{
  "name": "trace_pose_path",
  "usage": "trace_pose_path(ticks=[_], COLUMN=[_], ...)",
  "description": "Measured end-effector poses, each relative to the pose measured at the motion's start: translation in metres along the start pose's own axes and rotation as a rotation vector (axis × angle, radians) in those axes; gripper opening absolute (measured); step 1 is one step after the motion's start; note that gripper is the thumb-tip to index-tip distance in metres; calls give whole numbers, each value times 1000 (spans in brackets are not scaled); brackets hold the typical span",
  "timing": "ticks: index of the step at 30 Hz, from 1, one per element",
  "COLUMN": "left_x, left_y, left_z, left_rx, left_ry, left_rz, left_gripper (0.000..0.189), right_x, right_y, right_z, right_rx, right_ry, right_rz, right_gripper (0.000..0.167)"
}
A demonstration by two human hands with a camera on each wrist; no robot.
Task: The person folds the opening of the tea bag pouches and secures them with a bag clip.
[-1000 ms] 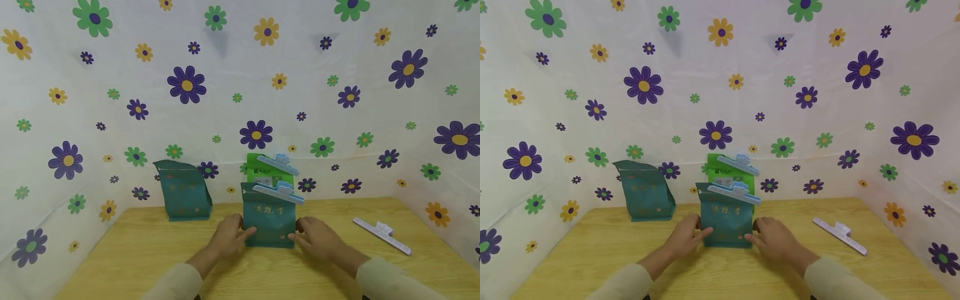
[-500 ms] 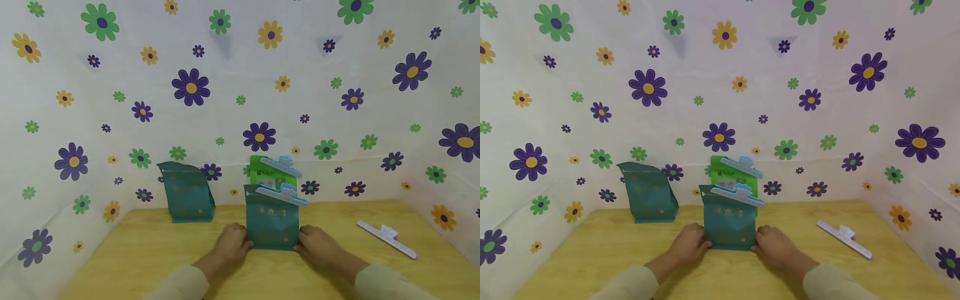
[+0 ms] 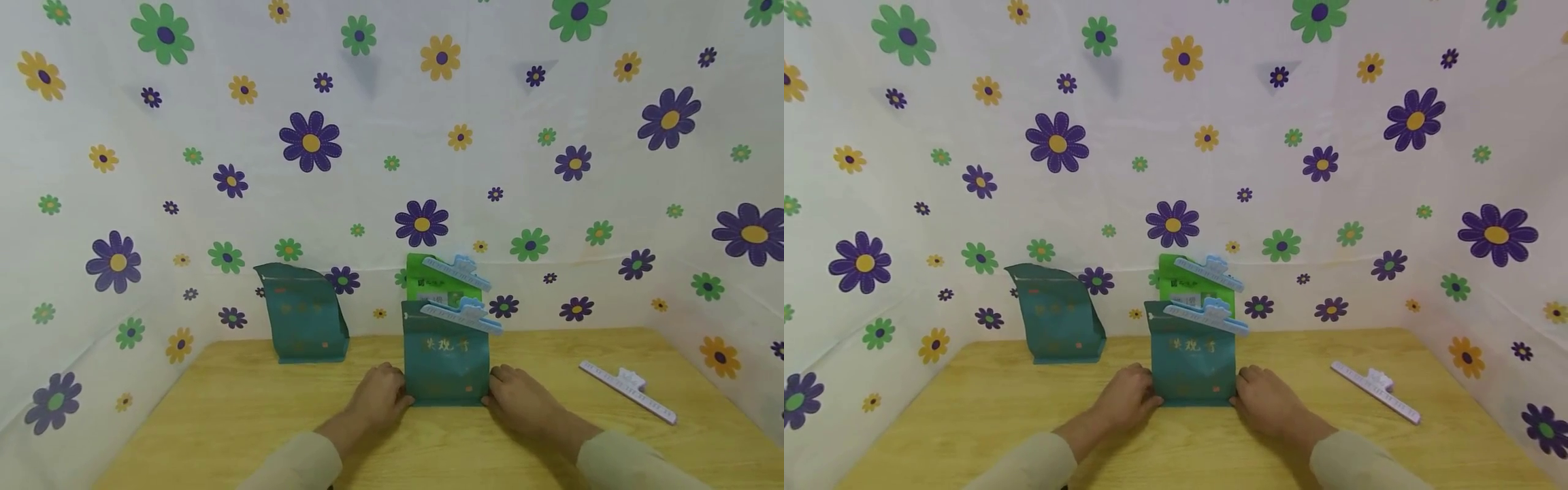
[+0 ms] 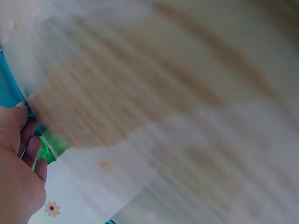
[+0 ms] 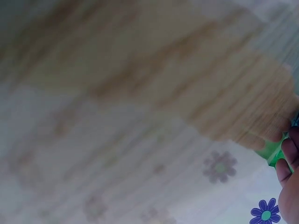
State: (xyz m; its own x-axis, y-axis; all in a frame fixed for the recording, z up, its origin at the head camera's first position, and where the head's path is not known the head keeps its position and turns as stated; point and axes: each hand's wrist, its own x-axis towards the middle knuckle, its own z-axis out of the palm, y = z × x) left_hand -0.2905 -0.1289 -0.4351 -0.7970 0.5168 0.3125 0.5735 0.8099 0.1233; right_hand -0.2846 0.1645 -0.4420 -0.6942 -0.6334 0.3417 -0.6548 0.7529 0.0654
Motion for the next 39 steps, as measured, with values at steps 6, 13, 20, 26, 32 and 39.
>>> trace_pose_path(ticks=[6, 13, 20, 26, 32, 39], left_x=[5, 10, 16, 23, 29, 32], left_y=[-2, -4, -4, -3, -3, -3], left_z=[0, 4, 9, 10, 13, 17], left_rx=[-6, 47, 68, 68, 103, 122], left_ry=[26, 28, -4, -1, 2, -11], left_rz=[3, -7, -45, -66, -81, -105], left_gripper=[24, 25, 23, 24, 23, 23], right_x=[4, 6, 9, 12, 14, 16], right_y=[1, 0, 3, 8, 11, 13], right_z=[2, 3, 3, 6, 8, 10], right_rx=[-29, -40, -27, -51, -63, -79], right_ry=[17, -3, -34, -7, -24, -44], right_rz=[31, 63, 91, 94, 119, 152], right_gripper=[21, 23, 26, 28, 28, 28])
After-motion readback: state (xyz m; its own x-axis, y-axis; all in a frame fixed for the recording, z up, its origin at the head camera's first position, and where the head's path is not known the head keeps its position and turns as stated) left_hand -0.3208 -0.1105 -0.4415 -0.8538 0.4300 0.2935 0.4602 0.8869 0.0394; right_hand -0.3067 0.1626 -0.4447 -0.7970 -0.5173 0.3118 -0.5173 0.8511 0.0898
